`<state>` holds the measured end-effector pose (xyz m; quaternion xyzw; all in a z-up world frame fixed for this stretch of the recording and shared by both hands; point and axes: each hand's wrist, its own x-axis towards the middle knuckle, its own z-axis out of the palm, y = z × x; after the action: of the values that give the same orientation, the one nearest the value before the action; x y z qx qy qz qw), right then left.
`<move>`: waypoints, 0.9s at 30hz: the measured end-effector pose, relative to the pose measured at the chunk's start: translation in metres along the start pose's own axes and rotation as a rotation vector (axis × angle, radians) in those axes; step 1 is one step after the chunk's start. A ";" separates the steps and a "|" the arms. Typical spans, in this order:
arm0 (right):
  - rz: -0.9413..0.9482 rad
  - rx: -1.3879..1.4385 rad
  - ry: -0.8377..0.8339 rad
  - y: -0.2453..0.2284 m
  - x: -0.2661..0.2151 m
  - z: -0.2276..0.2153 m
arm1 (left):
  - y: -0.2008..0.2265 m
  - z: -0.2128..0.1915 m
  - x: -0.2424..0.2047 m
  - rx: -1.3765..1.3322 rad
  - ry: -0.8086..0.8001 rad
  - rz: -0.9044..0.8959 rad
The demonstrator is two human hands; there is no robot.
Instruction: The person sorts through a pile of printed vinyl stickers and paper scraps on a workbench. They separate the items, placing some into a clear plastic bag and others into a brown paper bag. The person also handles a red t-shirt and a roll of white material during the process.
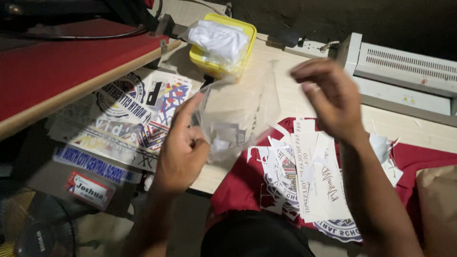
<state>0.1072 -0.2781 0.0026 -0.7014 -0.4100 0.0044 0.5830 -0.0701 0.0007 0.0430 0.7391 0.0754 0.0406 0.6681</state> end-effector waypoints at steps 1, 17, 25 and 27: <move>0.044 0.101 0.091 0.019 -0.013 -0.003 | -0.001 -0.003 -0.005 -0.021 0.009 -0.015; 0.796 -0.545 0.142 0.191 -0.129 0.033 | -0.016 -0.011 -0.036 0.107 0.016 0.145; -0.015 0.220 0.254 -0.067 -0.061 0.015 | -0.018 0.013 -0.027 0.197 -0.073 0.221; 0.056 -0.155 -0.047 -0.094 -0.036 0.037 | -0.018 0.018 -0.028 0.209 -0.089 0.218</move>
<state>0.0122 -0.2706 0.0507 -0.7554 -0.4027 0.0053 0.5169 -0.0958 -0.0203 0.0242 0.8095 -0.0312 0.0721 0.5818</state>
